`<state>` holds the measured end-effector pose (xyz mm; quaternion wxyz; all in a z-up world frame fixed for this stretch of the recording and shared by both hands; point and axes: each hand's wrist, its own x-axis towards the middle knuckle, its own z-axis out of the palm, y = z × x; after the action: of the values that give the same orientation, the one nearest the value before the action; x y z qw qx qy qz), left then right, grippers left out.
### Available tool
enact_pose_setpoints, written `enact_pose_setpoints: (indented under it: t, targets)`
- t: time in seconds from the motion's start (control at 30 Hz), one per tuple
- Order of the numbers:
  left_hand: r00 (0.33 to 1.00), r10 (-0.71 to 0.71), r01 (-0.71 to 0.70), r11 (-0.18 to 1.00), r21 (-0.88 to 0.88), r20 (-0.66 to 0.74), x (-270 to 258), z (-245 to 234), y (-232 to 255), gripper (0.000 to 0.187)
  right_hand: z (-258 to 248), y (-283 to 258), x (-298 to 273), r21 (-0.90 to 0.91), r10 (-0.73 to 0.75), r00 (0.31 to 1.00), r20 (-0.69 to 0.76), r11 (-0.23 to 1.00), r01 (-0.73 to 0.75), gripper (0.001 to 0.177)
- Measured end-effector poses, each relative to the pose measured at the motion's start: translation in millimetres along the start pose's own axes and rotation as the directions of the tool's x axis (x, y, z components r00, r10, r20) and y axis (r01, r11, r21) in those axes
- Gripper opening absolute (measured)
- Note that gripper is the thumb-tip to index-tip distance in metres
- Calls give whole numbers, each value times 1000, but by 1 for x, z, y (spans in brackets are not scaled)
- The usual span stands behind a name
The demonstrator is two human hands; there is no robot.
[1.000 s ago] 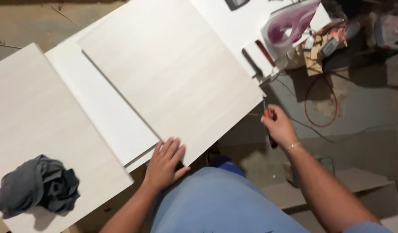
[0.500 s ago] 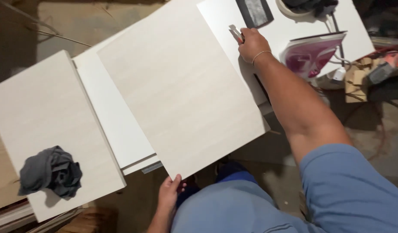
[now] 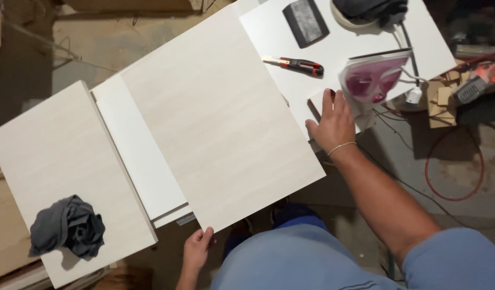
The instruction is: Trimming excess edge banding and sanding the edges of a wooden board
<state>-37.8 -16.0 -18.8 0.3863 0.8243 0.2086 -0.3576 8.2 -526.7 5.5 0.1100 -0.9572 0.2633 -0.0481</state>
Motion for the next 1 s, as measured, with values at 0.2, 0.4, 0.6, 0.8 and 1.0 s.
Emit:
enact_pose_setpoints:
  t: [0.2, 0.4, 0.6, 0.8, 1.0]
  targets:
    - [982, 125, -146, 978, 147, 144, 22, -23, -5, 50, 16, 20, -5, 10, 16, 989, -146, 1000, -14, 81]
    - [943, -215, -88, 578, 811, 255, -41, -45, 133, 47, -31, 25, -30, 730, 361, 864, 350, 473, -493, 54]
    - [910, 252, -414, 551, 725, 328, -26, -24, 184, 37, -35, 36, -111, 782, 24, 889, 457, -487, -388, 41]
    - [618, 366, -619, 772, 144, 696, -25, 34, 205, 51, -4, -30, -210, 925, 207, 930, 303, 169, -339, 49]
    - [458, 306, -417, 903, -102, 834, -31, 16, 151, 47, -55, -188, -292, 740, 204, 885, 418, 489, -462, 56]
